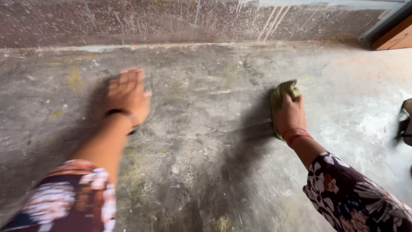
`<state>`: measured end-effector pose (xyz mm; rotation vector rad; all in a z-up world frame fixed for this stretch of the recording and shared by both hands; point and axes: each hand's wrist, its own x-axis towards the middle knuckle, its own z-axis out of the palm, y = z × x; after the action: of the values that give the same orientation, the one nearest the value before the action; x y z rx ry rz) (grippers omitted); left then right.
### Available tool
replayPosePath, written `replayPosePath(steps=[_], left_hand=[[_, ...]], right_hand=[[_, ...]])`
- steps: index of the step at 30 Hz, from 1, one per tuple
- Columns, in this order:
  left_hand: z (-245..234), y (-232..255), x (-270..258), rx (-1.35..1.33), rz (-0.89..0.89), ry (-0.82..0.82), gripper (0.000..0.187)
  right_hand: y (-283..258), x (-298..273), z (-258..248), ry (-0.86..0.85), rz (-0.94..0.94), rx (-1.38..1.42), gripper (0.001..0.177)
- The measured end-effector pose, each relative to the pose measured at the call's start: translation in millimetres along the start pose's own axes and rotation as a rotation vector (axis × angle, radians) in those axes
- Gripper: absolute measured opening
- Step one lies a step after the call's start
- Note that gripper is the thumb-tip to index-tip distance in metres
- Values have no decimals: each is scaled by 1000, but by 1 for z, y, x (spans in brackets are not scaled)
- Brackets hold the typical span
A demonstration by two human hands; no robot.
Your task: The person wipes the floor along the baseboard with a cloth, then cleans a pair of brown flip-flops and a pair of beige slides from a pile of footwear. They wipe the soles and straps of each shoe and place the cleaned pair of flip-flops in a corner.
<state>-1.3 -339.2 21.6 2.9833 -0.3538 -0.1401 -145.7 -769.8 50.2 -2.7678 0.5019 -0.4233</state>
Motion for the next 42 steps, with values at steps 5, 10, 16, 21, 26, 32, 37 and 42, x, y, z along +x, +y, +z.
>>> replayPosePath(steps=[5, 10, 16, 21, 26, 32, 37, 42], left_hand=[[28, 109, 9, -112, -93, -109, 76], [27, 118, 9, -84, -148, -266, 76], [26, 121, 18, -21, -179, -355, 84], [23, 119, 23, -9, -188, -453, 87], [22, 120, 24, 19, -205, -473, 87], [17, 121, 28, 30, -220, -548, 86], [15, 121, 30, 63, -225, -571, 88], [23, 117, 34, 107, -238, -567, 89]], right_hand=[[-88, 31, 27, 356, -597, 105, 62], [-173, 38, 74, 68, -575, 167, 59], [-164, 61, 112, -62, -653, 6, 53], [-98, 111, 127, -68, -481, -13, 30], [-9, 162, 104, -13, -34, -96, 26], [-8, 160, 88, 284, -253, -29, 65], [-126, 131, 118, -81, -539, 155, 43], [-123, 150, 109, -173, -527, -5, 36]])
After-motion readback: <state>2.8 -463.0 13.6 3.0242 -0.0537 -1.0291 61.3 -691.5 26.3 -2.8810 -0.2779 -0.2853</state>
